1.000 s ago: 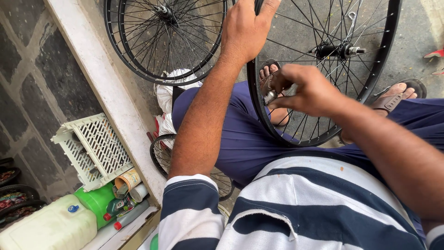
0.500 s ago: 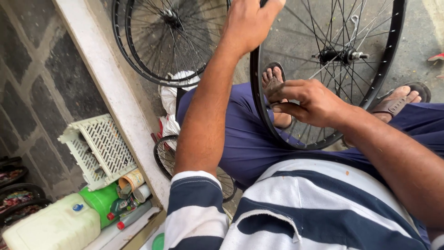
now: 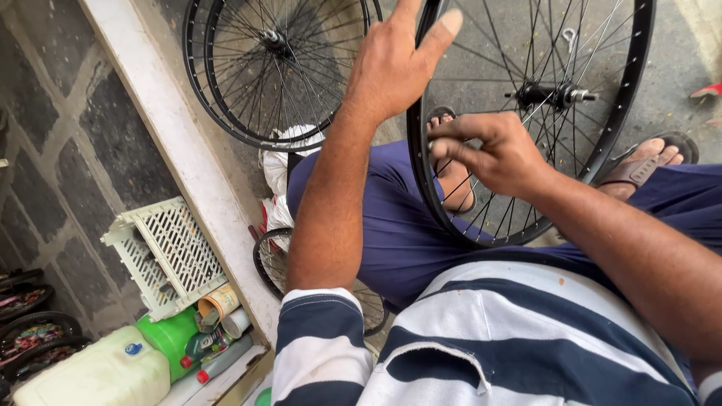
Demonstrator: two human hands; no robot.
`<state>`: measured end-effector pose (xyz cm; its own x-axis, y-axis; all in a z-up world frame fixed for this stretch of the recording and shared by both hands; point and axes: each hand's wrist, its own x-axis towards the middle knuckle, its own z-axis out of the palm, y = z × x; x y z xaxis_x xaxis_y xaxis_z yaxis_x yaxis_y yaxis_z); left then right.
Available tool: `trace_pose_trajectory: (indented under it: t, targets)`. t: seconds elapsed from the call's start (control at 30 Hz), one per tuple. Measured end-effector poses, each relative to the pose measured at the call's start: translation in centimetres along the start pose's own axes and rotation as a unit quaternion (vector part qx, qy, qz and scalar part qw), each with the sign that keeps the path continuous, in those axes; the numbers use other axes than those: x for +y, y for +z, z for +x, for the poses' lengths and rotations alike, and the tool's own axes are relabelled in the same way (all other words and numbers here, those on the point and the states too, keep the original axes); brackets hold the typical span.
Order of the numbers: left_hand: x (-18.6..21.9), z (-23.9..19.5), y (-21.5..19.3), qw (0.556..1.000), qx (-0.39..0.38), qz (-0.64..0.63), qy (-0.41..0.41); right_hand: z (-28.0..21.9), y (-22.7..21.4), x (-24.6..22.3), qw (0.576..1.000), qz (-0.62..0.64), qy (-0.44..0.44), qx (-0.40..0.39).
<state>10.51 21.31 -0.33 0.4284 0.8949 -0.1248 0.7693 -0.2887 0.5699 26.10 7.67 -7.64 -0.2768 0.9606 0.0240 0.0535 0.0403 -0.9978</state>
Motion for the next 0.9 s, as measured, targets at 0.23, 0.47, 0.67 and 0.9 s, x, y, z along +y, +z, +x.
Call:
trace_pose_trajectory:
  t: [0.23, 0.47, 0.67, 0.9]
  targets:
    - [-2.5, 0.3, 1.7, 0.989, 0.084, 0.020, 0.122, 0.0, -0.7, 0.0, 0.984, 0.154, -0.080, -0.034]
    - [-1.7, 0.2, 1.4, 0.998, 0.034, -0.013, 0.058, 0.4, 0.5, -0.9, 0.999, -0.037, -0.011, -0.038]
    - [-1.2, 0.3, 1.3, 1.000, 0.020, 0.013, 0.007, 0.4, -0.5, 1.1, 0.987, 0.146, 0.045, -0.058]
    - [-1.0, -0.1, 1.1, 0.997, 0.043, -0.006, 0.057, 0.5, -0.3, -1.2, 0.996, -0.006, -0.072, -0.049]
